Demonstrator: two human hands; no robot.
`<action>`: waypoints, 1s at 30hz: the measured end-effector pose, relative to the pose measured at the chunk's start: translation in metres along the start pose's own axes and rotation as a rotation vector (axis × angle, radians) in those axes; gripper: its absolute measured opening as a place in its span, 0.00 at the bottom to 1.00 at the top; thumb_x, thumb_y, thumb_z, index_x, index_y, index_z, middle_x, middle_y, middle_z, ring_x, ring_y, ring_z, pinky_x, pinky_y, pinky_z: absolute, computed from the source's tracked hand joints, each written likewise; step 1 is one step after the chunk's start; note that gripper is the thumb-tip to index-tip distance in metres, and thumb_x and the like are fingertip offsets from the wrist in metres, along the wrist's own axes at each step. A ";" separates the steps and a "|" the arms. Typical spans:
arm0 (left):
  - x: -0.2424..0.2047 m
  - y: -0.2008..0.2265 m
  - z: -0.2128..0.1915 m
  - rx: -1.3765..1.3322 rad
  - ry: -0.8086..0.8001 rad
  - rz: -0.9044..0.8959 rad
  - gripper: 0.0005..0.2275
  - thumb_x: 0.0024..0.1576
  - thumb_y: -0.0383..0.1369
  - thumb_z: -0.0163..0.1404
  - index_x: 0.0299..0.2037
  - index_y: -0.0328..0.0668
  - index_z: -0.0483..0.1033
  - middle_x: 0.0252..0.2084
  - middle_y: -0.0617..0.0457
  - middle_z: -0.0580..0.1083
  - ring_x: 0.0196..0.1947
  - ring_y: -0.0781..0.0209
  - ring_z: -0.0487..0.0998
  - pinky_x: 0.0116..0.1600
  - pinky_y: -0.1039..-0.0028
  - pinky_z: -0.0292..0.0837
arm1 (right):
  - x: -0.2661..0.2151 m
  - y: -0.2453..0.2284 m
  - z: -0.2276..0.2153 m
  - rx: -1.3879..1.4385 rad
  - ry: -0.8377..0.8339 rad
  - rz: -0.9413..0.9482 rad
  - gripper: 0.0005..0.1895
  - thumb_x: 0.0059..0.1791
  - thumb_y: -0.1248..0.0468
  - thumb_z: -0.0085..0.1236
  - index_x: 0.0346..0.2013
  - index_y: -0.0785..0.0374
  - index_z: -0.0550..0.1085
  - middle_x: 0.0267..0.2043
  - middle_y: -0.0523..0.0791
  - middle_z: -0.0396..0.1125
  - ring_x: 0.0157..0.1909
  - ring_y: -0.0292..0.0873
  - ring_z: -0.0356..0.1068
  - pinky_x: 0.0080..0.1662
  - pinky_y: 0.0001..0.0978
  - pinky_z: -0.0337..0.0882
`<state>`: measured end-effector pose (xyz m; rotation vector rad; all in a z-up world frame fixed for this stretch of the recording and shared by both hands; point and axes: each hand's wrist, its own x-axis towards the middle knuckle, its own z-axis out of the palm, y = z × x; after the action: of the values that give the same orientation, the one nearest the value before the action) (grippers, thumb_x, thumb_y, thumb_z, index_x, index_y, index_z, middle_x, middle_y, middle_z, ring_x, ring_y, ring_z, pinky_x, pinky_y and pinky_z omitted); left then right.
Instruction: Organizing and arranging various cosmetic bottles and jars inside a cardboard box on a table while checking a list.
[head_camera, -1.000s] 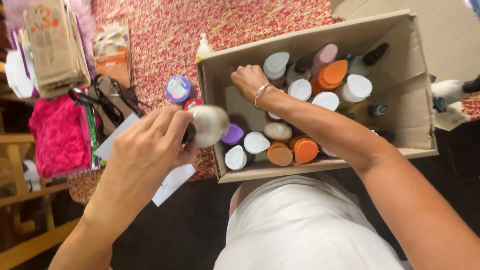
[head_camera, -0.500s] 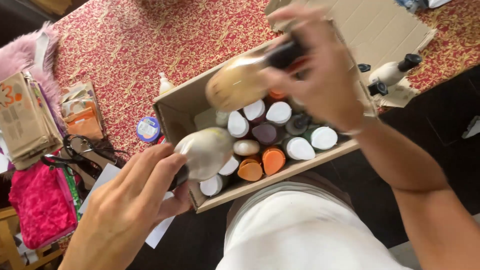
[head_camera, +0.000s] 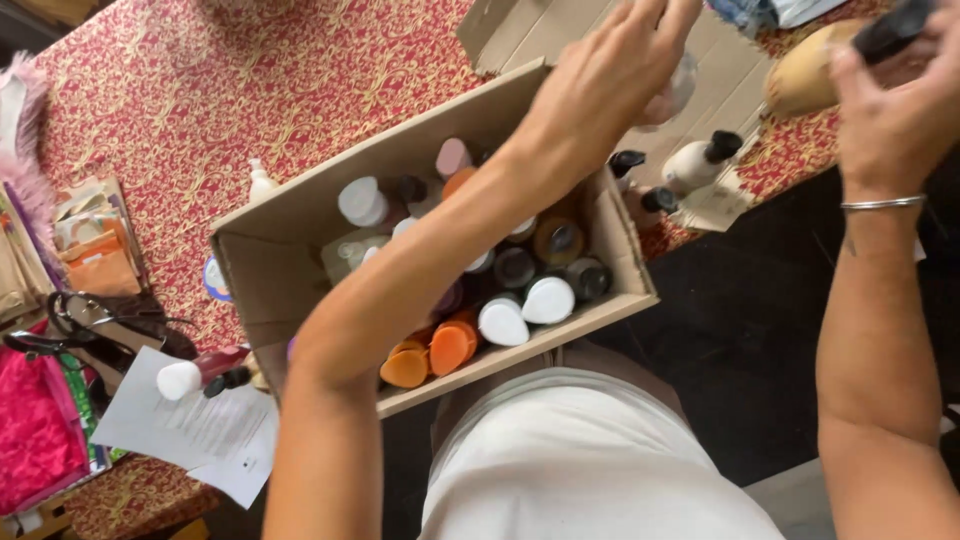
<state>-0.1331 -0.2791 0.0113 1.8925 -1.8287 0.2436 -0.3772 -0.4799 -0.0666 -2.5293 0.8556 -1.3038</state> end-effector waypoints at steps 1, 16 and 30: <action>0.012 -0.001 0.036 -0.024 -0.010 -0.028 0.32 0.49 0.14 0.59 0.63 0.36 0.57 0.56 0.43 0.69 0.52 0.47 0.80 0.37 0.62 0.87 | 0.008 -0.010 -0.002 -0.068 -0.024 -0.122 0.20 0.56 0.76 0.81 0.55 0.76 0.77 0.51 0.58 0.79 0.49 0.53 0.81 0.51 0.40 0.80; 0.028 -0.019 0.248 0.159 -0.296 0.053 0.20 0.54 0.40 0.61 0.53 0.48 0.69 0.48 0.53 0.76 0.46 0.53 0.81 0.52 0.54 0.72 | -0.021 0.080 0.070 0.309 -0.587 -0.058 0.26 0.53 0.73 0.77 0.63 0.79 0.75 0.53 0.61 0.74 0.45 0.53 0.75 0.50 0.42 0.73; -0.231 -0.047 -0.136 -0.006 -0.518 -0.719 0.16 0.62 0.37 0.56 0.58 0.46 0.69 0.54 0.48 0.76 0.50 0.40 0.75 0.44 0.50 0.70 | -0.140 0.135 0.057 0.705 -0.863 0.172 0.23 0.68 0.71 0.37 0.78 0.76 0.53 0.66 0.56 0.52 0.62 0.47 0.54 0.67 0.36 0.56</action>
<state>-0.0787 -0.0129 0.0129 2.6251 -1.2698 -0.5386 -0.4512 -0.5188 -0.2513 -2.0336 0.3155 -0.2687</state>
